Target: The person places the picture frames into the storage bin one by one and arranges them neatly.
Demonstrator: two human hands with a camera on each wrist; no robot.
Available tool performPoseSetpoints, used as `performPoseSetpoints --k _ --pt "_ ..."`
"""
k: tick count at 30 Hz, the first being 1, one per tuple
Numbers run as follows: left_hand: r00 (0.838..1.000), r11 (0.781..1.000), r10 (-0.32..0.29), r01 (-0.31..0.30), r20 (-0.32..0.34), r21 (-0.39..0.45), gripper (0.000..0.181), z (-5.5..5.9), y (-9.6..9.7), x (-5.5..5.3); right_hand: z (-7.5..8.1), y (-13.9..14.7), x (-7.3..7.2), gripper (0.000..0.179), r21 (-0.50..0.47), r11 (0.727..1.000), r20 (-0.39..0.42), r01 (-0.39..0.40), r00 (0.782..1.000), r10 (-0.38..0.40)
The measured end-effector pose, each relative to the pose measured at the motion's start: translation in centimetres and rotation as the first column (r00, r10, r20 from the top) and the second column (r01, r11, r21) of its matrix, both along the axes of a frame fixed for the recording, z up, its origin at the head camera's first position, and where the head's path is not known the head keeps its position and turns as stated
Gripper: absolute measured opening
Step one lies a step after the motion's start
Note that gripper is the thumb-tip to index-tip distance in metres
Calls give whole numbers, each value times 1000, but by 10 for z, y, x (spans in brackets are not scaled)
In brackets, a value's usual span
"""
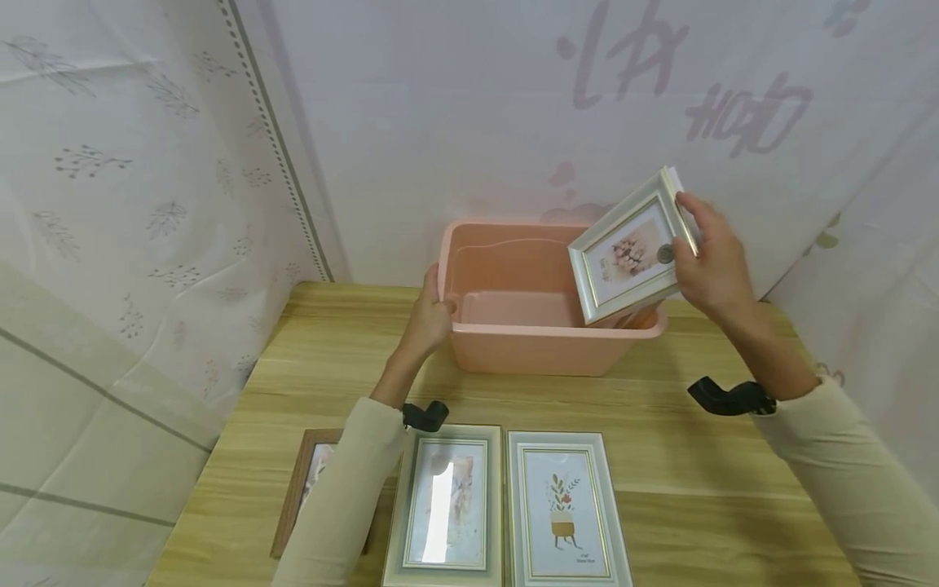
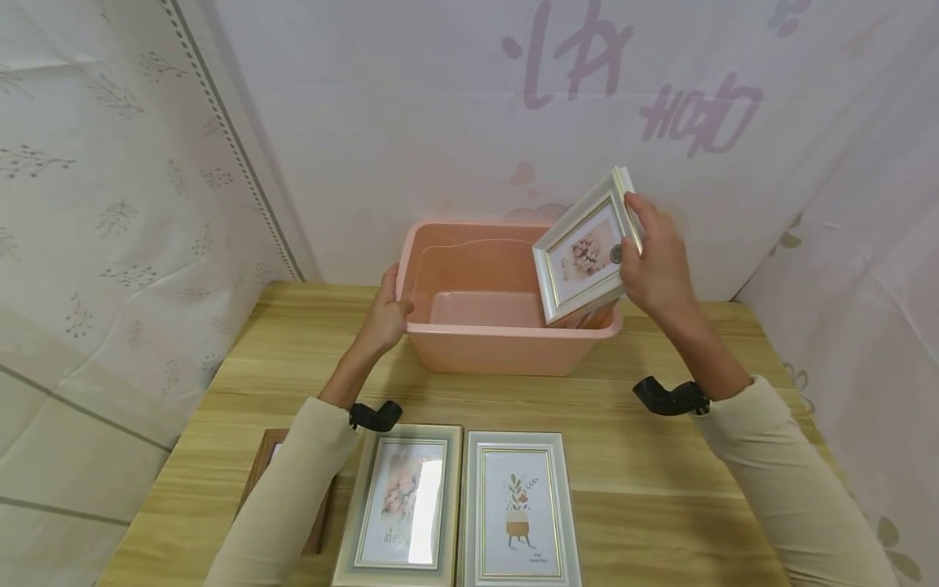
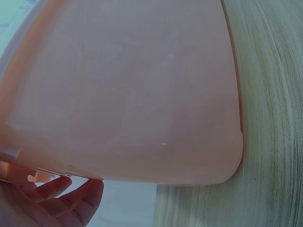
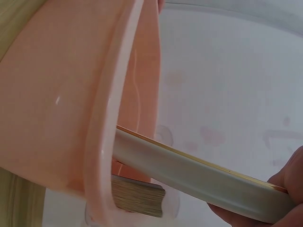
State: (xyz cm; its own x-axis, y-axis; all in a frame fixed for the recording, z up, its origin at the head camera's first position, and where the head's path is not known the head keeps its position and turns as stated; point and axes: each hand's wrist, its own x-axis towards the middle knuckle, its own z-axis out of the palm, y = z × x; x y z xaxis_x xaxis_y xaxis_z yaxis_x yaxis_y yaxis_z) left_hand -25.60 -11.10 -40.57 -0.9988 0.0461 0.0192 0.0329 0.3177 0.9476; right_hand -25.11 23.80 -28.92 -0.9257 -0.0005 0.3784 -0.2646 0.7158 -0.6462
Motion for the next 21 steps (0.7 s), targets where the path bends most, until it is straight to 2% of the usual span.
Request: performPoseSetpoints --k 6,14,21 --pt "1000 1000 3 -3 1 5 71 -1 0 0 -12 -7 -5 56 31 999 -10 -18 1000 18" --pt "1000 1000 -5 5 -8 5 71 0 0 0 -21 -17 -7 57 92 996 45 -15 999 11" --pt "1000 1000 -7 7 -12 10 71 -1 0 -1 -29 -23 -10 57 158 987 24 -27 999 24"
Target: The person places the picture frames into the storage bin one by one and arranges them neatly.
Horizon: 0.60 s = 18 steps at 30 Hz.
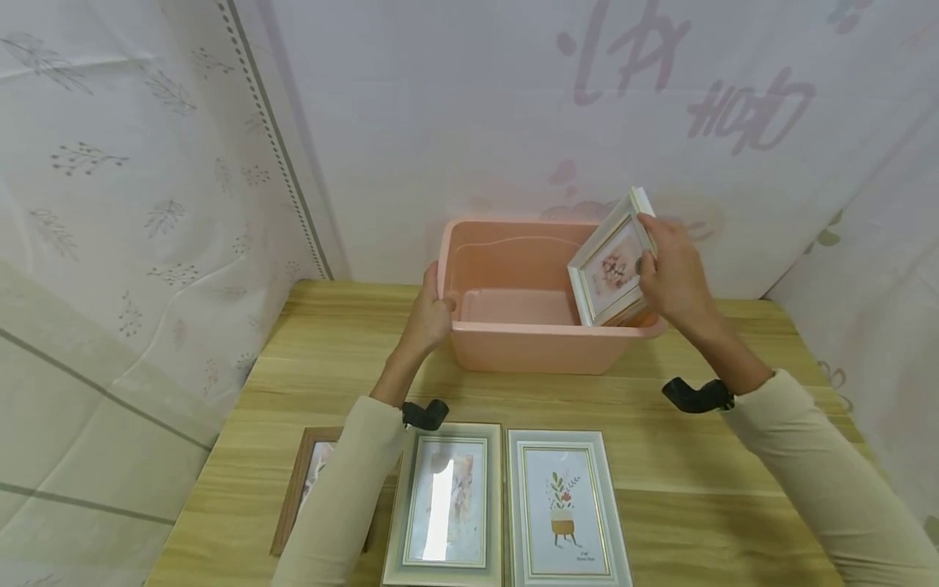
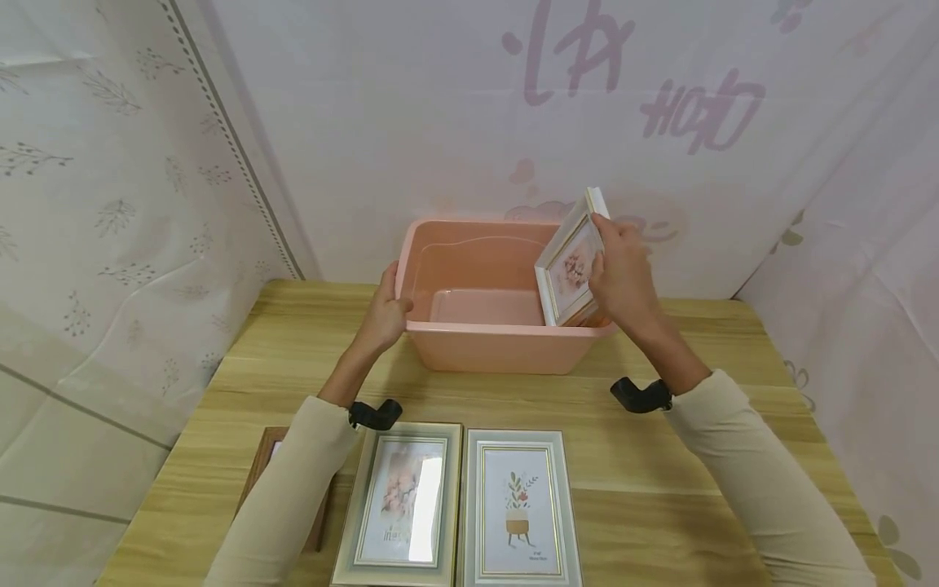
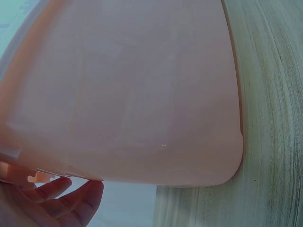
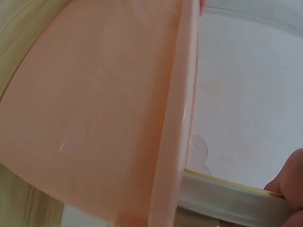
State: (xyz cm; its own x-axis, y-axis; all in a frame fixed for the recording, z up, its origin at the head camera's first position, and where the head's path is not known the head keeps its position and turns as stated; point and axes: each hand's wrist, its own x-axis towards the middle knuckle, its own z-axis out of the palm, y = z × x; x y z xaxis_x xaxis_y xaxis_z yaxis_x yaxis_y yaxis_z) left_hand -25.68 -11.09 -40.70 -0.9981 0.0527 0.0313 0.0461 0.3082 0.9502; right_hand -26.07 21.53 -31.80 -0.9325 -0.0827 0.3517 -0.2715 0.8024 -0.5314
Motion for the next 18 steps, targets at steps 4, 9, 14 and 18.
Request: performPoseSetpoints --k 4,9,14,18 --pt "1000 1000 -5 5 -1 6 71 1 0 0 -3 -4 0 57 27 1000 9 10 1000 -10" --pt "1000 1000 12 -12 10 -12 71 2 0 1 -7 -8 0 57 50 999 -15 1 1000 -1" --pt "1000 1000 15 -15 20 -16 72 2 0 1 -14 -14 1 57 92 996 -43 -15 999 19" --pt "1000 1000 11 -10 23 -10 72 2 0 2 -21 -18 1 57 106 994 -42 -15 999 19"
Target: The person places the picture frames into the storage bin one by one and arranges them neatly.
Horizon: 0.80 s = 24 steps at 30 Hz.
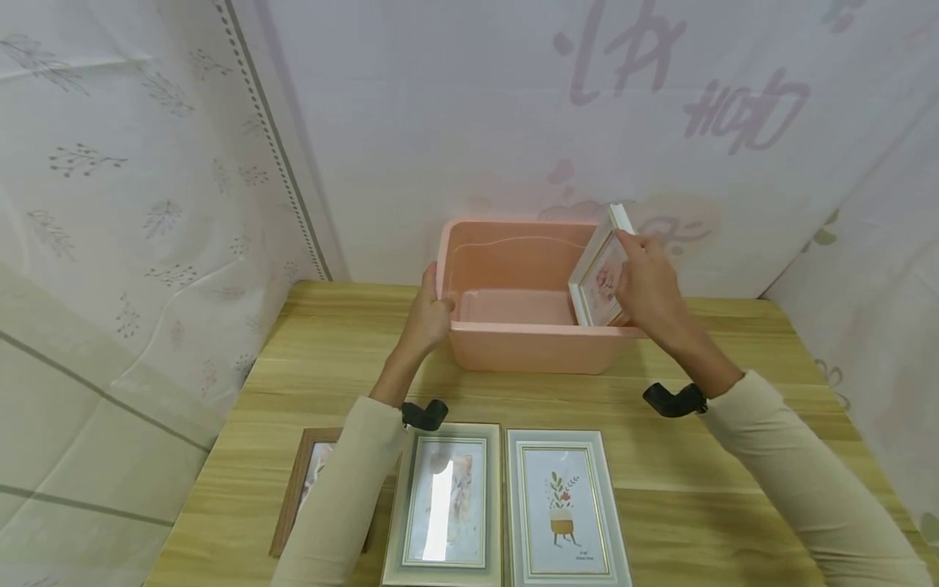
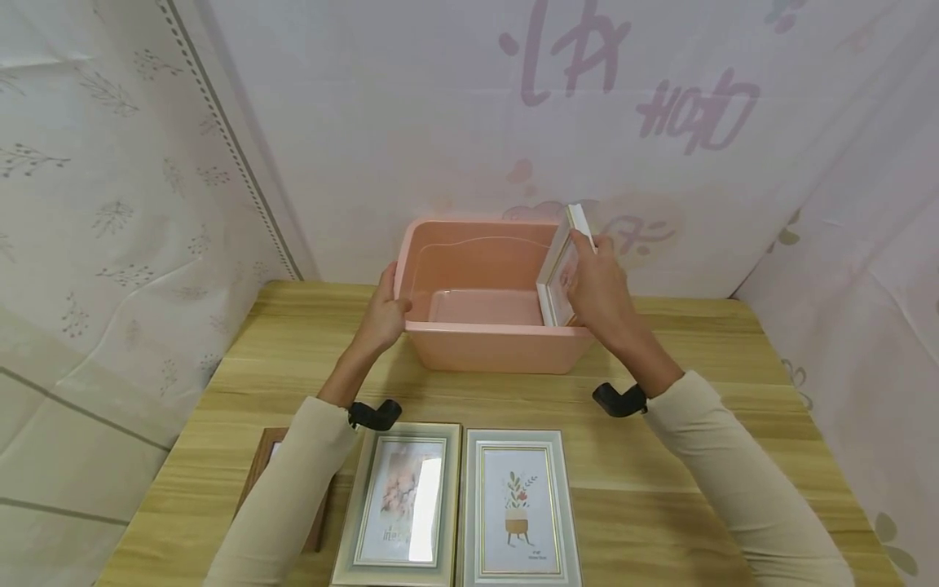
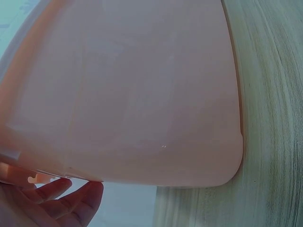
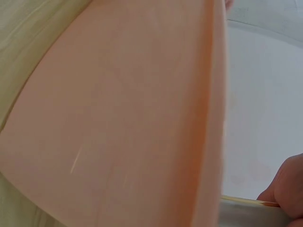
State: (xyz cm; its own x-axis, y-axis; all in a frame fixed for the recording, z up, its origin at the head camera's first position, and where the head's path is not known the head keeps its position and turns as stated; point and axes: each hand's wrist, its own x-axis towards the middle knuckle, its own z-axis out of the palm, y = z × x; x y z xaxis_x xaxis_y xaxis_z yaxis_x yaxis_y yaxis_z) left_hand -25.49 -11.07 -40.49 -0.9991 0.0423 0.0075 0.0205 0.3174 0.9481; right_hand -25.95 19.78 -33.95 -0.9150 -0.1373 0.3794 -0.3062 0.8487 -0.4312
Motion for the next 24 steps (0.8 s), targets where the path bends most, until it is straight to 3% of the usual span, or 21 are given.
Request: performPoseSetpoints --k 11,17,20,24 --pt "1000 1000 5 -5 1 -6 71 -1 1 1 -15 -11 -1 68 35 999 145 9 989 -14" --pt "1000 1000 -4 4 -11 1 71 -2 3 0 -23 -11 -3 68 55 998 143 -8 990 0" --pt "1000 1000 -1 1 -15 -1 71 -2 3 0 -25 -12 -5 66 103 995 133 -10 991 -4" --pt "1000 1000 2 -2 -20 0 71 -3 1 -1 -26 -14 -6 66 245 969 124 -31 992 0"
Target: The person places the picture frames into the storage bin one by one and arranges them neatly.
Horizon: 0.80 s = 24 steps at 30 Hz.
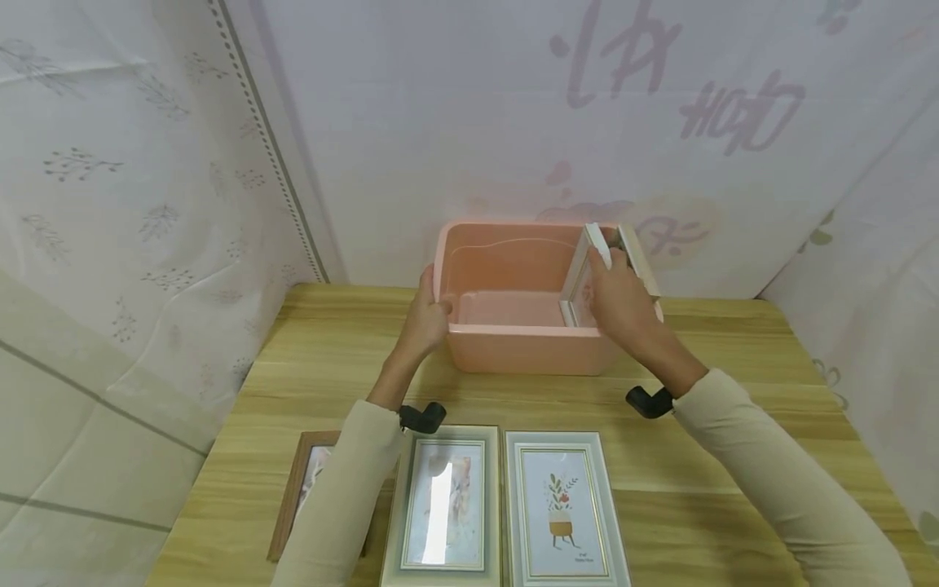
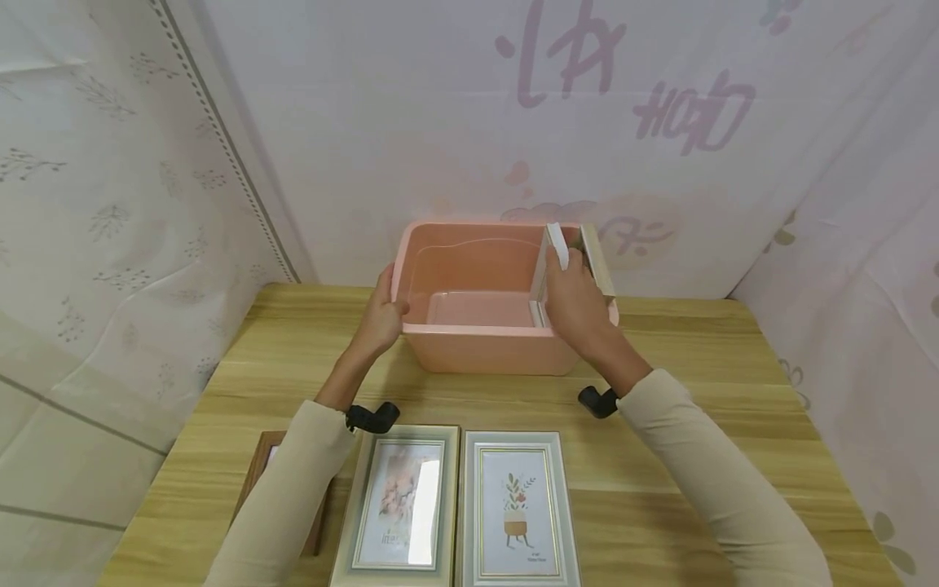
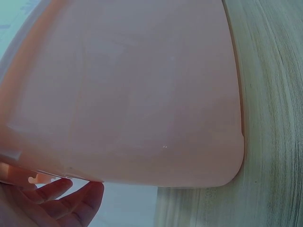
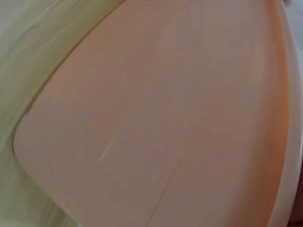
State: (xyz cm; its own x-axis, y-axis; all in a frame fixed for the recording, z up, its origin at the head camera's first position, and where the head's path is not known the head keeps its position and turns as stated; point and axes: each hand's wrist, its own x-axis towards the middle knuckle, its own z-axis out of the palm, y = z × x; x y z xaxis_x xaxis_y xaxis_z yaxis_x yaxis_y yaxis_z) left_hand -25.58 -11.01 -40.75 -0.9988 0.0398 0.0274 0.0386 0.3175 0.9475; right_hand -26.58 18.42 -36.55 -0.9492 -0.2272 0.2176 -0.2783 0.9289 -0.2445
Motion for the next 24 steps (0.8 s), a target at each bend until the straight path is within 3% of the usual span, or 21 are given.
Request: performPoseSetpoints --k 5,9,14,24 --pt "1000 1000 -4 4 3 6 71 0 -1 0 0 -3 -1 59 177 984 9 -22 1000 21" --pt "1000 1000 -13 13 0 23 72 -1 -1 0 3 -5 -2 55 250 967 21 -46 999 42" --pt "1000 1000 -14 14 2 26 72 -1 -1 0 5 -1 -2 57 261 965 11 -24 1000 22" --pt "1000 999 -21 21 -5 24 72 0 -1 0 8 15 -3 74 264 964 91 14 995 -39"
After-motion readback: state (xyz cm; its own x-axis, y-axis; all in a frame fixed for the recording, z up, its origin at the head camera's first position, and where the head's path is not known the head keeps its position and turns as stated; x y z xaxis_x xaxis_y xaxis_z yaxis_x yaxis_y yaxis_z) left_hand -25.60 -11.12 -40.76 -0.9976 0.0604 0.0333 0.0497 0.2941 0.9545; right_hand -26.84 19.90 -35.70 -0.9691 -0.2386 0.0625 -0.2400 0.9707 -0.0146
